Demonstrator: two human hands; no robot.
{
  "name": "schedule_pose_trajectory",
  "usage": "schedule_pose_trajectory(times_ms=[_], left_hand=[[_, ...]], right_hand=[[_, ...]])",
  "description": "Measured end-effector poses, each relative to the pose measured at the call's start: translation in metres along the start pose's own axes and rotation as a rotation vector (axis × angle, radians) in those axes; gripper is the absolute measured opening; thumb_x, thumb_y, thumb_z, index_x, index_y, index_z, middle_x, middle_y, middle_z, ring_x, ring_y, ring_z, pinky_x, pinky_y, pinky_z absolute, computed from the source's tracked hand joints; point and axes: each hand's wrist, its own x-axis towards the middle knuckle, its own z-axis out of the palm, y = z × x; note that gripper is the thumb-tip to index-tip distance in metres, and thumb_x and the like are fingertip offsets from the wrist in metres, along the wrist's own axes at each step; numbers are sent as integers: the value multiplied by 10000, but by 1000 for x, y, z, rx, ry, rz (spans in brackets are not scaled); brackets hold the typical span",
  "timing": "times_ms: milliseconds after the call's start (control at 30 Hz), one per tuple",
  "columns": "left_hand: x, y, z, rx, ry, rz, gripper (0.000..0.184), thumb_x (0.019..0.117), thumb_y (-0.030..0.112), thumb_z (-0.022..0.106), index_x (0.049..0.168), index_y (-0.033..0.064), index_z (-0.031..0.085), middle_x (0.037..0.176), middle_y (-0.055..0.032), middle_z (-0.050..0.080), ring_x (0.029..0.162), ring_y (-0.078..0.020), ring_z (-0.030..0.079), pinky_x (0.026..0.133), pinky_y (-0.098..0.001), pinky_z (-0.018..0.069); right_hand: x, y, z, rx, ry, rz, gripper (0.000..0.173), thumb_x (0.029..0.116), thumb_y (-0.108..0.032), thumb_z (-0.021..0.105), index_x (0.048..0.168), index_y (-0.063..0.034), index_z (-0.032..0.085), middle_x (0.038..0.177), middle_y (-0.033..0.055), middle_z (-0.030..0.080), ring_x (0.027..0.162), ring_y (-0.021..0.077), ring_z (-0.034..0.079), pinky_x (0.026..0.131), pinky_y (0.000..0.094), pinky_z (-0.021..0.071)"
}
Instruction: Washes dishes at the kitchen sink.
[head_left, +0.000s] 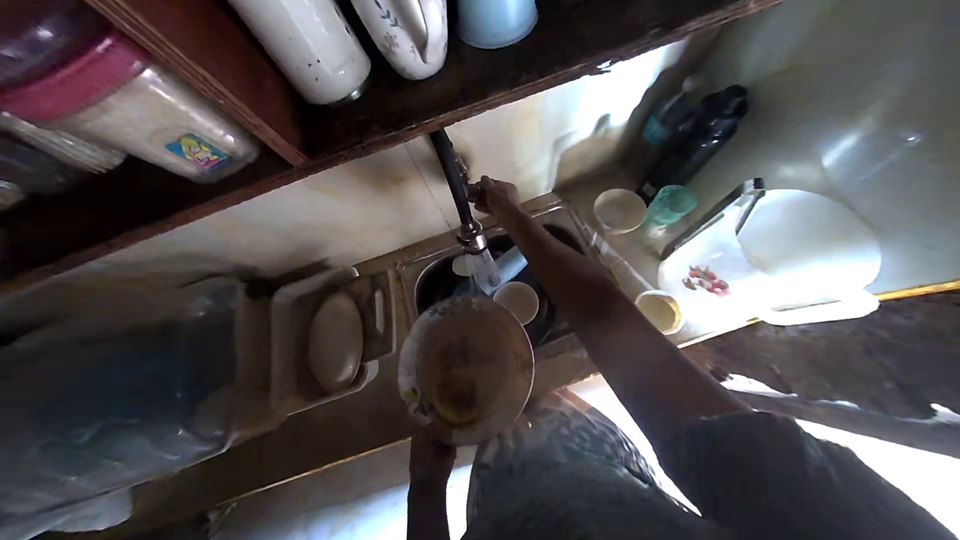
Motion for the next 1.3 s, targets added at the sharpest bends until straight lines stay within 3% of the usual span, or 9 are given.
schedule_pose_trajectory(times_ms=[133, 267, 500, 600, 733, 867, 1167, 1233, 1300], left_hand=[[-3, -5, -6, -34, -15, 21, 285, 992, 90, 328, 940, 146, 602, 777, 25, 704, 701, -70, 692, 651, -265, 603], [-2, -6, -8, -45, 22, -4, 389, 1021, 136, 241, 861, 167, 594, 714, 34, 689, 641, -65, 676, 604, -256, 590], [-6, -2, -3, -52, 25, -3, 380, 1019, 118, 242, 862, 164, 585, 709, 34, 680, 633, -64, 670, 595, -248, 585], [-8, 0, 1, -50, 43, -11, 357, 977, 65, 275, 823, 159, 583, 673, 35, 672, 591, -56, 659, 559, -236, 574], [-8, 0, 1, -1, 73, -46, 346, 996, 65, 248, 865, 151, 556, 686, 35, 664, 598, -53, 653, 554, -236, 567], [-9, 3, 3, 36, 105, -79, 378, 1025, 103, 223, 819, 157, 535, 636, 43, 642, 553, -51, 629, 521, -234, 548], [-6, 6, 5, 35, 115, -94, 344, 1008, 72, 251, 832, 149, 536, 645, 37, 641, 560, -54, 632, 521, -230, 547], [-4, 6, 6, 62, 131, -105, 326, 999, 52, 273, 813, 141, 526, 614, 33, 621, 517, -53, 610, 482, -217, 528], [-4, 7, 7, 66, 121, -109, 329, 1020, 65, 280, 819, 133, 531, 622, 29, 622, 525, -59, 613, 494, -225, 537]], right_hand=[[-3, -4, -2, 2, 21, 31, 412, 1115, -325, 429, 1214, -7, 672, 1085, 151, 698, 853, 183, 692, 781, 334, 584], [-5, -4, -3, 57, 12, 54, 416, 1116, -316, 420, 1230, 3, 661, 1124, 159, 689, 904, 194, 689, 809, 338, 579], [-4, -1, -1, 56, 19, 30, 416, 1120, -303, 412, 1218, 14, 662, 1095, 153, 694, 874, 181, 682, 795, 327, 573], [-3, -2, 2, -99, 66, -4, 427, 1120, -320, 412, 1188, -2, 688, 1097, 164, 705, 903, 216, 692, 835, 386, 568], [-10, -8, 5, -286, 129, -28, 421, 1109, -329, 433, 1169, -16, 709, 1145, 183, 713, 1024, 289, 698, 926, 484, 542], [-19, -16, 7, -435, 147, -54, 434, 1101, -306, 426, 1131, 15, 716, 1204, 213, 701, 1140, 334, 671, 998, 533, 502], [-16, -17, 11, -432, 181, -33, 406, 1097, -304, 447, 1088, -10, 727, 1138, 182, 723, 1070, 308, 691, 950, 512, 518], [-14, -16, 8, -385, 141, -27, 386, 1097, -293, 454, 1154, -14, 714, 1175, 184, 710, 1093, 309, 679, 952, 514, 514], [-9, -9, -2, -206, 60, -34, 397, 1109, -295, 439, 1343, -26, 615, 1303, 183, 657, 1192, 301, 638, 989, 498, 517]])
